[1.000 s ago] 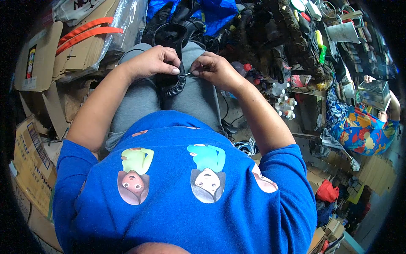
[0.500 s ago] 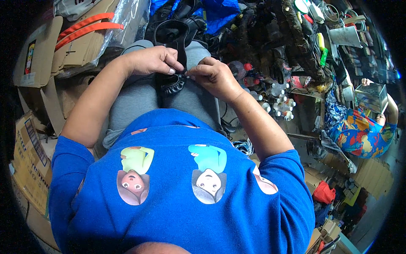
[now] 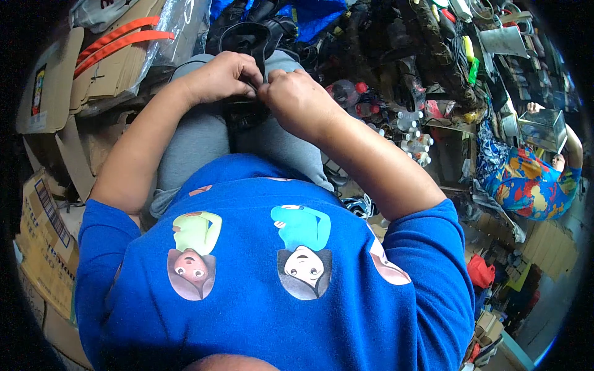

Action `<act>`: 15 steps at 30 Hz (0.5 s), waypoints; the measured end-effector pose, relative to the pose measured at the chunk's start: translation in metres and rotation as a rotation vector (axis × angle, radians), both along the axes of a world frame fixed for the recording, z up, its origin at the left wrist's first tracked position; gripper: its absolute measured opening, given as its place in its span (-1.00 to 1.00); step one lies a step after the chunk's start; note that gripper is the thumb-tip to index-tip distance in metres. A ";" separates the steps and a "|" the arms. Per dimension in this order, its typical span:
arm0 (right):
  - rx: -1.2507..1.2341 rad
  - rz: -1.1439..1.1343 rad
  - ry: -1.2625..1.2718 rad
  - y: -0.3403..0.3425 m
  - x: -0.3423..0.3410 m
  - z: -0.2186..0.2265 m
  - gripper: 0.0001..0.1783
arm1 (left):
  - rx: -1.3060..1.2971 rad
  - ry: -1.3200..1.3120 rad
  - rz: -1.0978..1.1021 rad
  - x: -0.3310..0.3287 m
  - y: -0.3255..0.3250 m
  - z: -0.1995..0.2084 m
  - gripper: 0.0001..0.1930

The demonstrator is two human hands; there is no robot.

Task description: Hand stitching pieces of a black shoe together using a needle and thread.

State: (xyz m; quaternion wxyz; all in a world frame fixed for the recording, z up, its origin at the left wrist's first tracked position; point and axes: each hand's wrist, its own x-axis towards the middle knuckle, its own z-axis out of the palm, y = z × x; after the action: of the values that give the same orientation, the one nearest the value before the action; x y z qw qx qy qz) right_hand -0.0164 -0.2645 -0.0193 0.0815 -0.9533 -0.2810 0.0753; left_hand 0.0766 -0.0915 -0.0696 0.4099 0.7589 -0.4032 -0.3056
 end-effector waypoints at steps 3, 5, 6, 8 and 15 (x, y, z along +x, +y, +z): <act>0.277 -0.104 0.110 -0.011 0.007 -0.025 -0.83 | -0.068 -0.145 0.024 0.003 0.001 -0.004 -0.67; 0.361 -0.136 0.171 -0.020 0.009 -0.025 -0.81 | -0.088 -0.352 0.212 -0.016 0.006 0.006 -0.64; 0.443 -0.166 0.232 -0.027 0.008 -0.025 -0.77 | -0.111 -0.558 0.403 -0.028 0.007 0.012 -0.61; 0.647 -0.280 0.384 -0.041 0.002 -0.029 -0.73 | -0.121 -0.580 0.446 -0.045 0.023 0.014 -0.56; 1.947 -0.349 0.808 -0.138 -0.025 -0.003 -0.65 | 0.327 -0.113 0.350 -0.066 0.114 0.052 -0.81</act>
State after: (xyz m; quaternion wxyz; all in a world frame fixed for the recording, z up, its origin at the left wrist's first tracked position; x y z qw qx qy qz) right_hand -0.0410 -0.4027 -0.0227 0.9045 -0.4092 -0.0321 0.1159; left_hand 0.0110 0.0221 -0.0177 0.3053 0.8893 -0.2332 -0.2481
